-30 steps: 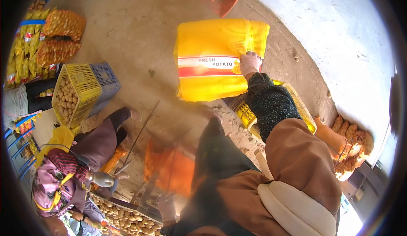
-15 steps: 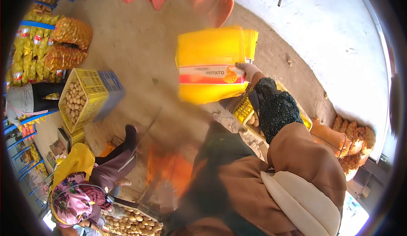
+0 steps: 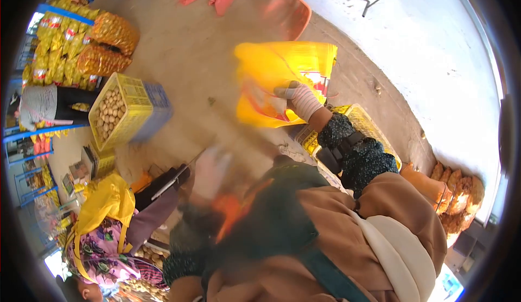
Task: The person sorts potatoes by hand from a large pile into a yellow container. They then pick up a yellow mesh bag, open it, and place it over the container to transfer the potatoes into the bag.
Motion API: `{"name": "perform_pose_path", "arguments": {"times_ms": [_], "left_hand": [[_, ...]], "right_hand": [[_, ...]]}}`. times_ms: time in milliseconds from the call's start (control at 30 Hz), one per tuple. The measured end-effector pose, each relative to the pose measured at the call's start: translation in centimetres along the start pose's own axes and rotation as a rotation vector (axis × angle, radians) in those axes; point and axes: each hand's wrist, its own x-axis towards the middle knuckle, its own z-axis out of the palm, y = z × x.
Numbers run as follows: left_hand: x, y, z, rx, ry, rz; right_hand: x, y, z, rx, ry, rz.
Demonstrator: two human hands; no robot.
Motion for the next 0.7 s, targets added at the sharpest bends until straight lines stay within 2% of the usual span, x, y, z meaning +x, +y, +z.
{"name": "perform_pose_path", "arguments": {"times_ms": [33, 100, 133, 200, 267, 333, 433, 467, 533, 567, 633, 667, 700], "left_hand": [[1.5, 1.8, 0.6, -0.052, -0.013, 0.051], [3.8, 3.6, 2.3, 0.149, 0.068, 0.243], [4.6, 4.6, 3.1, 0.135, 0.105, 0.24], [6.3, 5.9, 4.3, 0.065, 0.14, 0.236], [7.2, 6.3, 4.8, -0.049, 0.139, 0.229], [7.0, 6.8, 4.0, 0.029, 0.17, 0.226], [6.3, 7.0, 3.3, -0.006, 0.213, 0.284], [5.9, 7.2, 3.1, -0.044, 0.229, 0.313], [4.1, 8.9, 1.5, -0.152, 0.158, 0.066], [3.3, 9.6, 0.7, -0.208, 0.125, -0.054], [2.4, 8.1, 0.8, -0.212, 0.353, 0.153], [1.7, 7.6, 0.7, -0.211, 0.469, 0.256], [0.7, 7.2, 0.3, -0.184, 0.476, 0.252]], "right_hand": [[0.5, 1.0, 0.2, -0.077, -0.005, 0.019], [-0.1, 1.5, 1.6, -0.068, -0.101, 0.048], [-0.5, 1.5, 2.4, -0.062, -0.147, 0.061], [-1.6, 1.3, 4.2, -0.313, -0.289, -0.1], [-2.3, 1.2, 5.9, -0.381, -0.334, -0.143], [-2.5, 1.0, 7.5, -0.271, -0.278, -0.07], [-3.2, 0.1, 9.3, -0.406, -0.277, -0.205], [-3.1, 0.3, 9.2, -0.409, -0.287, -0.143], [-2.6, 0.4, 9.0, -0.418, -0.314, -0.026], [-2.5, 0.5, 9.0, -0.134, -0.317, 0.057], [-2.5, 0.8, 8.7, 0.424, -0.312, 0.236], [-1.5, 1.2, 8.0, 0.536, -0.298, 0.276], [0.1, 1.8, 6.8, 0.647, -0.284, 0.319]]}}
